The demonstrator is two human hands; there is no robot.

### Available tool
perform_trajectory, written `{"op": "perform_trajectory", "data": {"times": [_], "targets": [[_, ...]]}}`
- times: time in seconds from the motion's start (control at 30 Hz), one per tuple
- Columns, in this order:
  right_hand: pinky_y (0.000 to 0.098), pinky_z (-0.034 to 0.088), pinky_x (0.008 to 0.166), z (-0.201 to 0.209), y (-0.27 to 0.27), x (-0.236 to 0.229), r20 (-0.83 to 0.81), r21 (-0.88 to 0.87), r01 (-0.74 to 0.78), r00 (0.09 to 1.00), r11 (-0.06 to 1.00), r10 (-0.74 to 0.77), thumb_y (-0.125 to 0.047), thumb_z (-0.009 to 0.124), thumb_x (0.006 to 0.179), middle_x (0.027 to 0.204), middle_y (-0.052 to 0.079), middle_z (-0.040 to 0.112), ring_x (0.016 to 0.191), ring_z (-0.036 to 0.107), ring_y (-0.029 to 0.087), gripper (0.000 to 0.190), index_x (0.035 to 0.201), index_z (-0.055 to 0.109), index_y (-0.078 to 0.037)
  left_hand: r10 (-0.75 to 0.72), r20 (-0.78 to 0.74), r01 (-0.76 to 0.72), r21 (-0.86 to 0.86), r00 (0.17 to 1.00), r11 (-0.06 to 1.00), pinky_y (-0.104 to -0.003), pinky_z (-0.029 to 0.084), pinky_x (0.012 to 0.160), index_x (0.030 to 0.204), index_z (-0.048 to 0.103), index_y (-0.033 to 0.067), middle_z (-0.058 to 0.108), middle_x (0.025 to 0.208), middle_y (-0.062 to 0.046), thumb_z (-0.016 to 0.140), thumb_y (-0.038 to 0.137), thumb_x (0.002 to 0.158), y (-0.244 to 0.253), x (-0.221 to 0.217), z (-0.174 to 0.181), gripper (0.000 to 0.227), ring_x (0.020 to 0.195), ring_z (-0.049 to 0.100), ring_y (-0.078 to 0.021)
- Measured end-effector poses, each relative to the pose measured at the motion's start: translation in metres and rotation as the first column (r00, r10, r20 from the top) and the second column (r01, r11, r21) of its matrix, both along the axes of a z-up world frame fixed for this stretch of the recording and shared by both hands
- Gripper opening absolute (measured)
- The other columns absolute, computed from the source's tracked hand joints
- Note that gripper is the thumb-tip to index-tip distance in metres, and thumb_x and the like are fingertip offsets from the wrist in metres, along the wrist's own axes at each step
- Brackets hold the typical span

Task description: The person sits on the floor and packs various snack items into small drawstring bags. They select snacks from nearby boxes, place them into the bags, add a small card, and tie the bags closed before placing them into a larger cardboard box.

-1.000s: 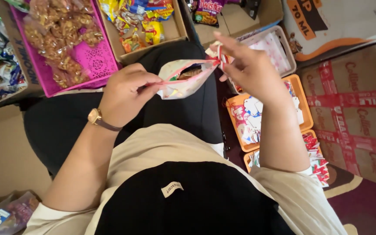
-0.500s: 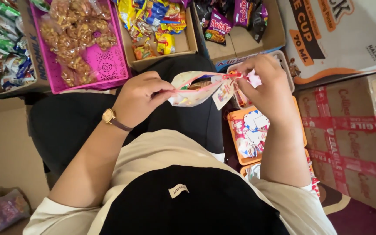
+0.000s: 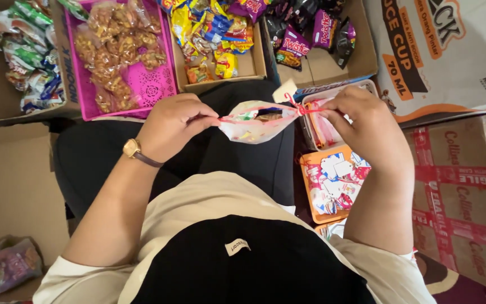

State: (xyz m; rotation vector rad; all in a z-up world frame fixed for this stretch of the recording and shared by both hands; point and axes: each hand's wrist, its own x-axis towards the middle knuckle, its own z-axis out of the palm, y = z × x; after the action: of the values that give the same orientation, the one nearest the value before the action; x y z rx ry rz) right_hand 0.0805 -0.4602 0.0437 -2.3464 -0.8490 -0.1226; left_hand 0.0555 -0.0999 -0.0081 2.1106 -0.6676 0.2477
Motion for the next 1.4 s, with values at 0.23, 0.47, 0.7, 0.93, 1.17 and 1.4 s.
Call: {"op": "perform_trajectory", "data": {"times": [0.23, 0.47, 0.7, 0.93, 1.17, 1.4], "targets": [[0.0364, 0.041, 0.072, -0.008, -0.029, 0.004, -0.135, -0.114, -0.015, 0.991, 0.993, 0.000, -0.009, 0.064, 0.107, 0.083, 0.008, 0.058, 0.077, 0.054, 0.023, 0.022, 0.087, 0.063, 0.001, -0.035, -0.026, 0.041, 0.280, 0.999, 0.959, -0.040, 0.053, 0.069, 0.104, 0.077, 0.0054, 0.069, 0.088, -0.009, 0.069, 0.018, 0.100, 0.037, -0.006, 0.006, 0.016, 0.077, 0.065, -0.0264], [0.0355, 0.040, 0.071, -0.019, -0.067, 0.001, -0.176, -0.144, 0.057, 0.981, 0.988, -0.082, -0.013, 0.065, 0.106, 0.081, 0.008, 0.059, 0.075, 0.054, 0.022, 0.021, 0.090, 0.067, 0.001, 0.110, -0.027, -0.088, 0.430, 0.994, 0.898, -0.044, 0.050, 0.072, 0.102, 0.072, 0.0056, 0.066, 0.092, -0.011, 0.065, 0.014, 0.103, 0.072, -0.014, -0.006, 0.011, 0.082, 0.063, -0.0315], [0.0333, 0.039, 0.072, -0.014, -0.074, -0.008, -0.222, -0.110, 0.088, 0.969, 0.990, -0.110, -0.013, 0.063, 0.107, 0.075, 0.006, 0.055, 0.072, 0.051, 0.019, 0.024, 0.085, 0.062, -0.002, 0.235, -0.161, -0.185, 0.276, 0.959, 0.943, -0.041, 0.047, 0.075, 0.095, 0.066, 0.0050, 0.066, 0.089, -0.010, 0.061, 0.010, 0.103, 0.069, -0.016, -0.015, 0.011, 0.082, 0.060, -0.0281], [0.0329, 0.036, 0.069, 0.050, -0.021, -0.027, -0.154, 0.108, -0.018, 0.988, 0.994, 0.035, -0.013, 0.056, 0.106, 0.074, 0.009, 0.051, 0.069, 0.048, 0.021, 0.032, 0.077, 0.051, 0.000, 0.053, -0.377, -0.106, -0.120, 0.925, 0.987, -0.026, 0.058, 0.078, 0.122, 0.057, 0.0093, 0.064, 0.102, -0.003, 0.039, 0.017, 0.111, 0.014, -0.020, 0.033, 0.023, 0.082, 0.065, -0.0113], [0.0353, 0.050, 0.101, 0.067, 0.061, -0.029, -0.018, 0.373, -0.210, 0.972, 0.904, 0.233, -0.008, 0.059, 0.103, 0.116, 0.013, 0.060, 0.110, 0.059, 0.022, 0.013, 0.092, 0.064, -0.003, -0.454, -0.282, 0.230, -0.574, 0.845, 0.786, -0.026, 0.052, 0.087, 0.102, 0.054, 0.0119, 0.066, 0.125, -0.010, 0.049, 0.028, 0.107, -0.062, -0.013, 0.061, 0.018, 0.107, 0.059, -0.0156], [0.0321, 0.051, 0.105, 0.022, 0.086, -0.031, -0.256, 0.626, 0.000, 0.945, 0.780, 0.206, -0.027, 0.049, 0.110, 0.135, 0.012, 0.055, 0.113, 0.061, 0.018, 0.033, 0.133, 0.057, -0.004, -0.464, -0.395, 0.044, -0.722, 0.793, 0.691, -0.019, 0.050, 0.069, 0.102, 0.062, 0.0104, 0.074, 0.097, -0.005, 0.063, 0.024, 0.102, -0.074, -0.013, 0.039, 0.013, 0.072, 0.058, -0.0052]]}}
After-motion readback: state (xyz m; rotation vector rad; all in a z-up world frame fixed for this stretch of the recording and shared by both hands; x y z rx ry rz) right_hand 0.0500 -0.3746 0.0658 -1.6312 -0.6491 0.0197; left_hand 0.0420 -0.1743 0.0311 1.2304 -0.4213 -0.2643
